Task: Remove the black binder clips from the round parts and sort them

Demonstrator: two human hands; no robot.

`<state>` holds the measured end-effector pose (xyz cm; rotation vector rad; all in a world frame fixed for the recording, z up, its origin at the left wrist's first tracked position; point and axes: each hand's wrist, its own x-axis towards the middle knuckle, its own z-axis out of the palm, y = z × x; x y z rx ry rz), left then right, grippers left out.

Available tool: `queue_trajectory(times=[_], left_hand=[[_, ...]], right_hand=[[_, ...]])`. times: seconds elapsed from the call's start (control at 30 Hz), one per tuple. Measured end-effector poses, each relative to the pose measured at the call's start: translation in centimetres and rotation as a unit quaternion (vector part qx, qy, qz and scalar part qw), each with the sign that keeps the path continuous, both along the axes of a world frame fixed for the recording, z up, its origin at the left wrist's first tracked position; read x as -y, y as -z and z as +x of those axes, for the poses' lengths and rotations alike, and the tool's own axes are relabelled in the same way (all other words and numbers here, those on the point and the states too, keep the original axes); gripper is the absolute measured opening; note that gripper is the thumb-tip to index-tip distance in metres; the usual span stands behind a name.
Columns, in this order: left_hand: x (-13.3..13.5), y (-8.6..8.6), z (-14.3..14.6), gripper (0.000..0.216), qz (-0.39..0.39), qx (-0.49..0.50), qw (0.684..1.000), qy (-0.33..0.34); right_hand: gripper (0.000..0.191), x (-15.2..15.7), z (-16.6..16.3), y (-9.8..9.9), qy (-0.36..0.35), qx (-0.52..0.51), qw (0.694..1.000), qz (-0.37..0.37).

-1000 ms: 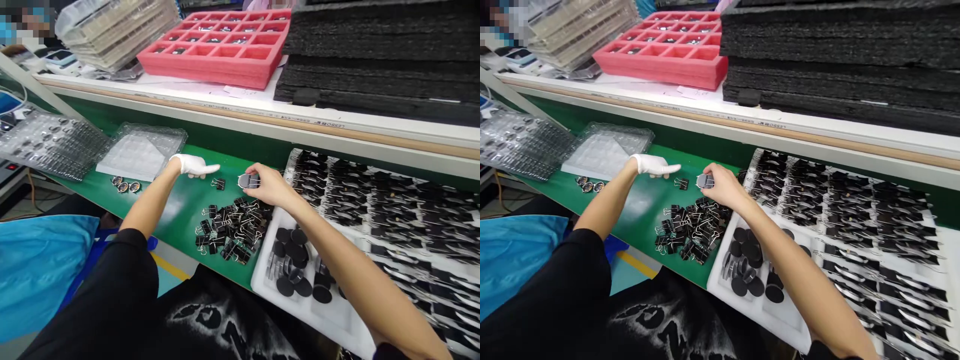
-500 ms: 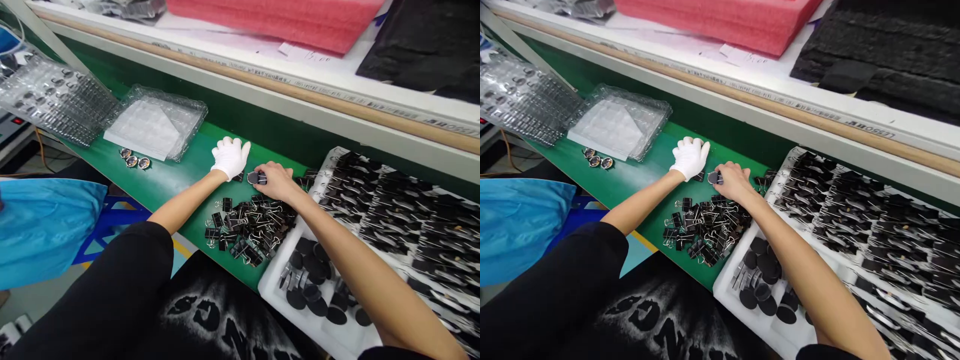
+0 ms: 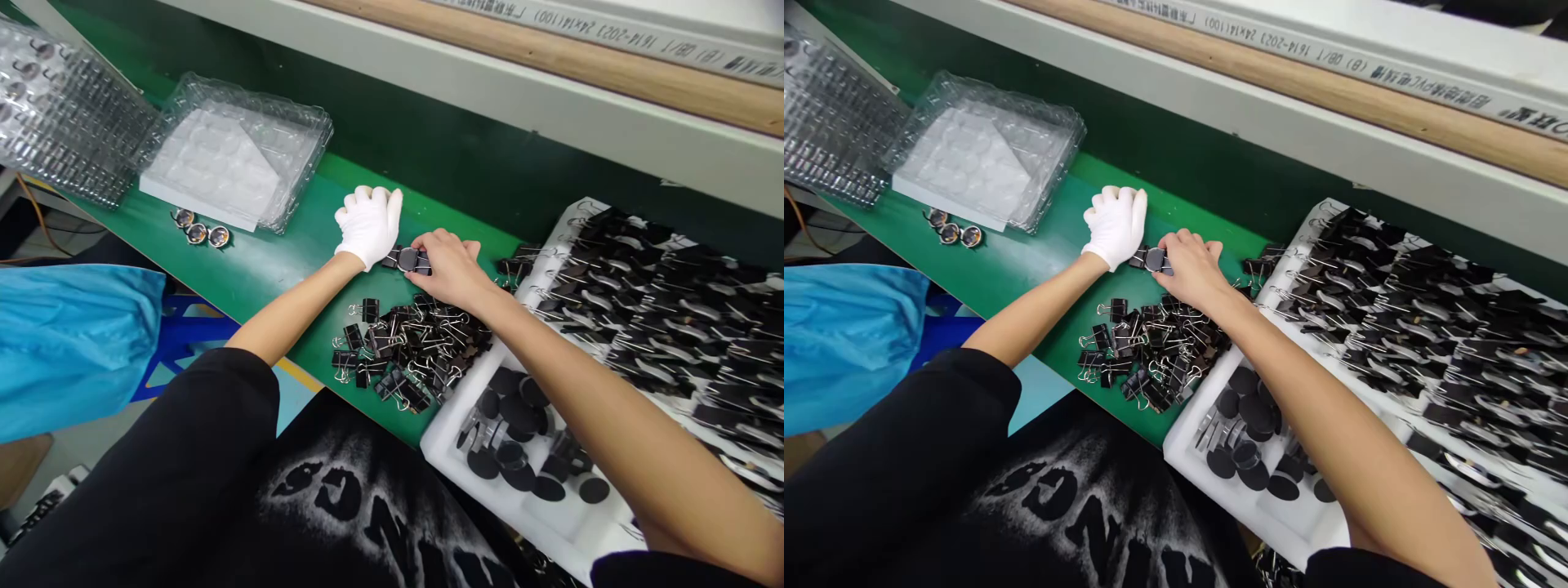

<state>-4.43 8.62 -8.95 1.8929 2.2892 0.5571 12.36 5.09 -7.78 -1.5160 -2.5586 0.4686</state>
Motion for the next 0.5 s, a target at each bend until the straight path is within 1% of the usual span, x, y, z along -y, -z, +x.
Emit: queue_trajectory(times=[0.17,0.27,0.43,0.5], left_hand=[[0.1,0.01,-0.02,0.044,-0.007,0.018,1.0,-0.003],[-0.02,0.25,-0.02,0.045,0.003,0.033,0.999,0.0],[-0.5,0.43,-0.17,0.046,0.01,0.022,1.0,0.004],[-0.38,0.1,-0.6,0.047,0.009,0.041,0.999,0.033]], right_hand=[[0.034,0.08,-0.32,0.03,-0.007,-0.003,1.0,0.004],[0.034,0.08,-0.55,0.01,-0.006,-0.004,1.0,-0.01],[0.035,0.12,-0.75,-0.32,-0.006,-0.005,0.999,-0.032],[0.036,0.0,-0.87,-0.87,-0.006,-0.018,0.998,-0.052]])
